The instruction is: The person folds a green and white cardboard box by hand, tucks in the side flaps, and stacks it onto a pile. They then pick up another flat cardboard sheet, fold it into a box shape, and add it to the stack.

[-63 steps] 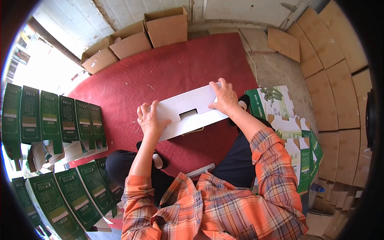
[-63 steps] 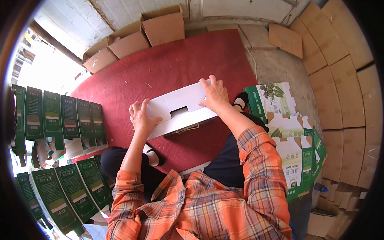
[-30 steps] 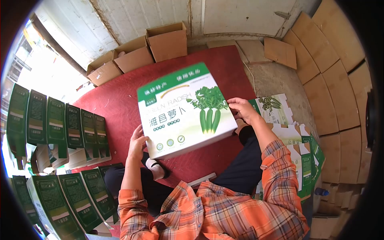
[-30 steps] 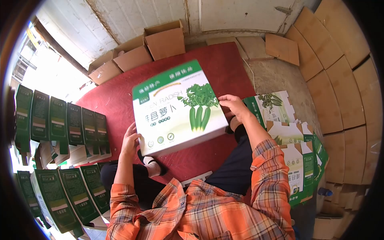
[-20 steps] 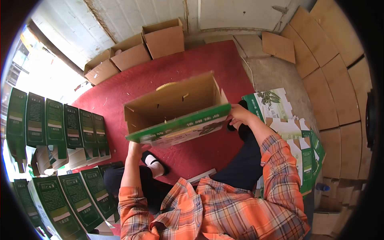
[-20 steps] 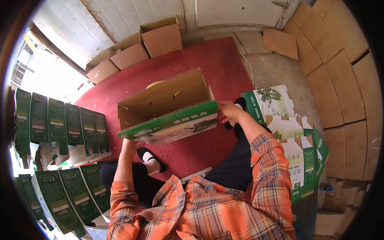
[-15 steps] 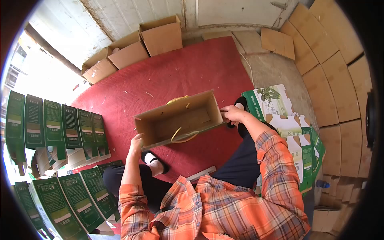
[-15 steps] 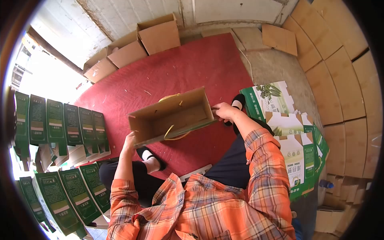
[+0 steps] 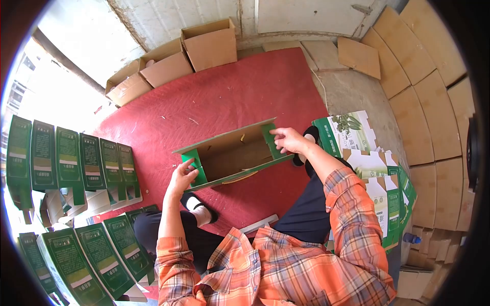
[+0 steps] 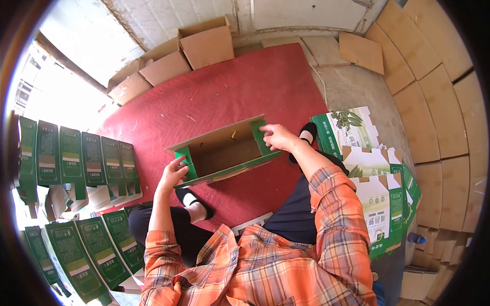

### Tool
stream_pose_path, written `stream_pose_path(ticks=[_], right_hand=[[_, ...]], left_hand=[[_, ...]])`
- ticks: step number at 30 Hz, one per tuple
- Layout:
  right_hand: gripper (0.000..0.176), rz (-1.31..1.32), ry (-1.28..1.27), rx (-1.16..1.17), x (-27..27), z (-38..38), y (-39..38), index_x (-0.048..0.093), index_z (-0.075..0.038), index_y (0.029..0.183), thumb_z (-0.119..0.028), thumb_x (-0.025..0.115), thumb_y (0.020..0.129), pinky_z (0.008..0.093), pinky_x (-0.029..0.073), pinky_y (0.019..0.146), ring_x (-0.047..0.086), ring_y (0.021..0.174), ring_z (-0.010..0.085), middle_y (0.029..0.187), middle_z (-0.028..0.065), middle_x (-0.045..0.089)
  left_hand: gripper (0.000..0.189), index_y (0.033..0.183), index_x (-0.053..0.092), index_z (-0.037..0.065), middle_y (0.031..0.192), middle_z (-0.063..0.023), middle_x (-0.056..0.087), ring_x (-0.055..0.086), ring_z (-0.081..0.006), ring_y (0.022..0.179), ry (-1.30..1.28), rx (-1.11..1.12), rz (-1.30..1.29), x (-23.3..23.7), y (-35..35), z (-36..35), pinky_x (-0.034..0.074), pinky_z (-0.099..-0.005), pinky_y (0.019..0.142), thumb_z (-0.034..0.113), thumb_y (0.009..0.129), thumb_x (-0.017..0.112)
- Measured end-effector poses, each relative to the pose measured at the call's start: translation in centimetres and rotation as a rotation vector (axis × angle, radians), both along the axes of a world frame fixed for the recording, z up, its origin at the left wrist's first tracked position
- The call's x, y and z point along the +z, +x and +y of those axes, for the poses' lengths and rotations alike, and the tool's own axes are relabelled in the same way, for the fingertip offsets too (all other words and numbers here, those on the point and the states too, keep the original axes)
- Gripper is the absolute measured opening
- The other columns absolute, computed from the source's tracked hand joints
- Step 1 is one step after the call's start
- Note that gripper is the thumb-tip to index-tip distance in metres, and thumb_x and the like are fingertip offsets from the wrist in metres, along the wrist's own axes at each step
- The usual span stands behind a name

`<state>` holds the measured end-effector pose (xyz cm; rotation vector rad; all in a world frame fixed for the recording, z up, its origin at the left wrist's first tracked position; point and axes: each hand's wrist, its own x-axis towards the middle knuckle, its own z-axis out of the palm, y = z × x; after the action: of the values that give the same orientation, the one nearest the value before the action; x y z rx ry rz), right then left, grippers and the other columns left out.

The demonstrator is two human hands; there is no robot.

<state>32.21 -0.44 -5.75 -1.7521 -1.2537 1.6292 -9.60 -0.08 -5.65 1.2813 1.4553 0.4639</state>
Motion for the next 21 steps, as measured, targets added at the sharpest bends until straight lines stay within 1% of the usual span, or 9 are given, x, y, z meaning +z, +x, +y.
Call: stream_pose_path(ticks=[3,6,7,8,9,11,16,18,21], right_hand=[[0.052,-0.077,-0.057,0.071,-0.6,0.6,-0.7,0.045,-0.005,0.141,-0.013,0.058,0.091,0.0288,0.052,0.062,0.06,0.083,0.0163,0.109,0.0105,0.059],[0.053,-0.19,-0.101,0.097,1.6,0.9,-2.3,0.043,-0.005,0.142,-0.023,0.056,0.094,0.0303,0.05,0.06,0.059,0.076,0.0166,0.11,0.0118,0.062],[0.054,-0.193,-0.099,0.081,1.4,0.9,-2.4,0.043,-0.002,0.141,-0.022,0.058,0.093,0.0319,0.051,0.06,0.06,0.075,0.0183,0.104,0.0122,0.063],[0.056,-0.196,-0.093,0.064,1.3,1.1,-2.4,0.043,0.0,0.14,-0.021,0.06,0.091,0.0335,0.051,0.059,0.061,0.074,0.0201,0.098,0.0126,0.064],[0.057,-0.205,-0.116,0.081,0.7,1.5,-2.3,0.043,0.001,0.14,-0.023,0.062,0.091,0.0342,0.051,0.059,0.062,0.075,0.0218,0.097,0.0144,0.065],[0.06,-0.206,-0.075,0.082,-1.2,1.7,-1.8,0.044,0.001,0.139,-0.03,0.062,0.091,0.0354,0.052,0.062,0.063,0.079,0.0233,0.109,0.0206,0.066],[0.064,-0.237,-0.058,0.108,0.6,1.2,-1.8,0.046,0.0,0.138,-0.039,0.062,0.091,0.0374,0.054,0.066,0.065,0.09,0.0268,0.123,0.0251,0.06],[0.068,-0.253,-0.098,0.167,1.7,1.2,-1.9,0.041,0.004,0.14,-0.041,0.059,0.093,0.0345,0.052,0.08,0.061,0.102,0.0243,0.128,0.0216,0.058],[0.07,-0.279,-0.007,0.164,0.4,1.7,-1.8,0.042,0.006,0.138,-0.044,0.06,0.092,0.0351,0.049,0.089,0.061,0.106,0.0259,0.129,0.0242,0.056]], left_hand=[[0.067,0.14,0.046,0.006,0.109,-0.0093,0.059,0.062,-0.0169,0.077,-0.06,-0.104,0.092,0.3,0.1,0.2,0.047,-0.0275,0.059,0.04,0.087,0.067],[0.075,0.142,0.042,0.003,0.119,-0.0129,0.057,0.063,-0.0204,0.08,-0.138,-0.096,0.118,3.6,1.2,0.2,0.047,-0.0301,0.06,0.044,0.084,0.069],[0.089,0.144,0.037,-0.001,0.13,-0.0165,0.05,0.063,-0.0249,0.094,-0.186,-0.133,0.101,4.3,1.3,0.3,0.051,-0.0339,0.071,0.051,0.08,0.072],[0.089,0.144,0.037,-0.001,0.13,-0.0165,0.05,0.063,-0.0249,0.094,-0.179,-0.141,0.097,3.6,0.8,0.5,0.051,-0.0339,0.071,0.051,0.08,0.072],[0.096,0.144,0.035,-0.002,0.133,-0.0173,0.048,0.061,-0.0264,0.101,-0.118,-0.219,0.056,2.4,-0.1,0.5,0.051,-0.0356,0.079,0.054,0.077,0.074],[0.114,0.145,0.029,-0.005,0.14,-0.0204,0.04,0.052,-0.0292,0.119,-0.096,-0.34,-0.019,2.2,-0.4,0.7,0.045,-0.0401,0.099,0.061,0.066,0.079],[0.116,0.145,0.03,-0.006,0.142,-0.0231,0.04,0.053,-0.0297,0.12,0.073,-0.526,0.154,1.9,-0.5,0.8,0.044,-0.0406,0.099,0.06,0.064,0.08],[0.114,0.143,0.032,-0.007,0.141,-0.0239,0.041,0.053,-0.0301,0.12,0.096,-0.539,0.232,2.6,0.0,0.8,0.044,-0.0406,0.1,0.06,0.064,0.081],[0.098,0.139,0.04,-0.007,0.131,-0.0246,0.052,0.057,-0.0312,0.116,0.007,-0.442,0.276,3.4,0.9,1.1,0.046,-0.0396,0.097,0.053,0.071,0.079]])
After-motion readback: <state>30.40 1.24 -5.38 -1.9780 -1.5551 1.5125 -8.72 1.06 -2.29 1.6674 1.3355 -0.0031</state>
